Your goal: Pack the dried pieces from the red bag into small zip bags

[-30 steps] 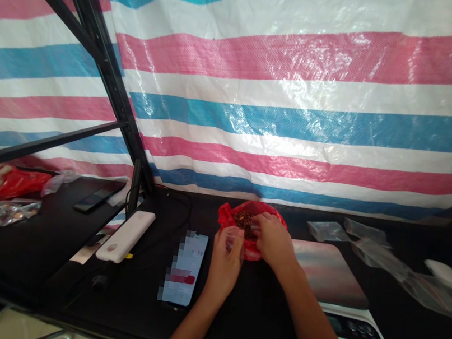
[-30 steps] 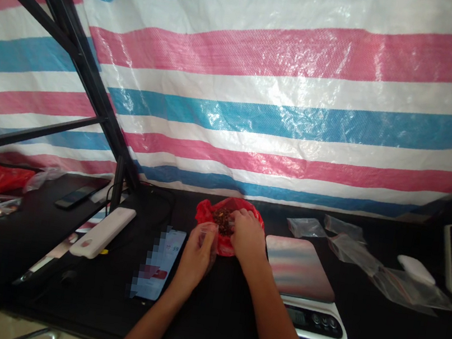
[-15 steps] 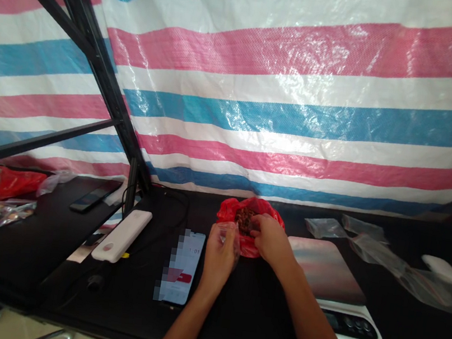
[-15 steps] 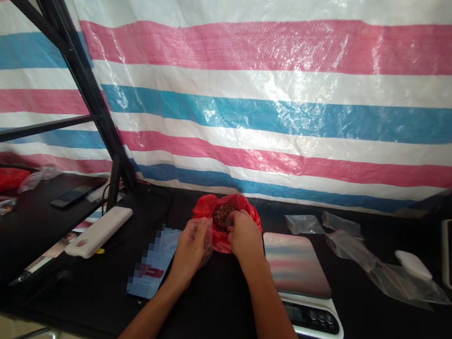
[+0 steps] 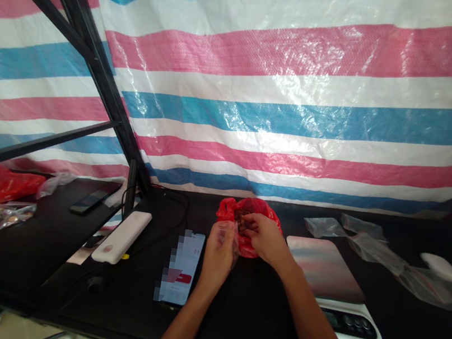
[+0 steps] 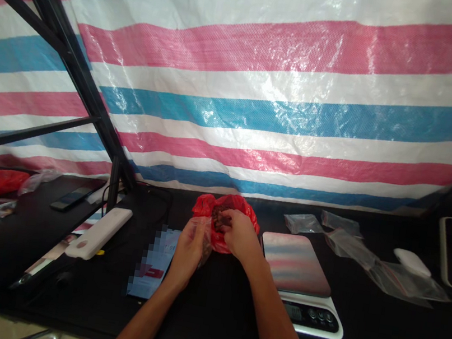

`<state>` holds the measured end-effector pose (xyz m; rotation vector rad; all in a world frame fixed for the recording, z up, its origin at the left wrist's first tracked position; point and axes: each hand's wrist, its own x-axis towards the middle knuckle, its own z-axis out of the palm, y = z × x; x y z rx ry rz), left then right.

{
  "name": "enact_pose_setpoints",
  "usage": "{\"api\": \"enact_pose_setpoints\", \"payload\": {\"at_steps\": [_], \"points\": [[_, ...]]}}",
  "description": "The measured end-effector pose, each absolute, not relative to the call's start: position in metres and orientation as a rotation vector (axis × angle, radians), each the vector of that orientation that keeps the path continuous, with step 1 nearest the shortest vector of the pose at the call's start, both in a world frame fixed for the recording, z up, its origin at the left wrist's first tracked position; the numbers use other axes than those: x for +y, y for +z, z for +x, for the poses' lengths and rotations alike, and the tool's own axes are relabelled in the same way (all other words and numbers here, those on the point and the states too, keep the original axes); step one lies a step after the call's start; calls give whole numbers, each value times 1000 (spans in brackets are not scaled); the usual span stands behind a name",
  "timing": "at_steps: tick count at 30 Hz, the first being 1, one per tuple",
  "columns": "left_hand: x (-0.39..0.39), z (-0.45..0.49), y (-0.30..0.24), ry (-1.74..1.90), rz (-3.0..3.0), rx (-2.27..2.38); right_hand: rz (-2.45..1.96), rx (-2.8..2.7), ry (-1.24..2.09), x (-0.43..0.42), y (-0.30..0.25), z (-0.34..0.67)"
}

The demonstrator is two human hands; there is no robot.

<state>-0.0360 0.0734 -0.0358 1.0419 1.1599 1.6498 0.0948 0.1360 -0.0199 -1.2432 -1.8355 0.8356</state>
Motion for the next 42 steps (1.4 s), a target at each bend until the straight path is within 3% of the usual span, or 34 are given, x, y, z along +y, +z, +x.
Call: {"api": "enact_pose_setpoints", "payload": {"at_steps": [8,19,30,42], "points": [[64,-41,-30,1601,1363,1506,-1289,-1714,912,130,-2,109],[57,-36,-30,1468,1538,1507,-1080,-1720,1013,106,29,116],[54,-35,-32,1411,1608,1531,-1066,-2126,590,96,32,109],[52,-38,-30,1348,1684,1558,-1018,-2160,577,96,30,109]]}}
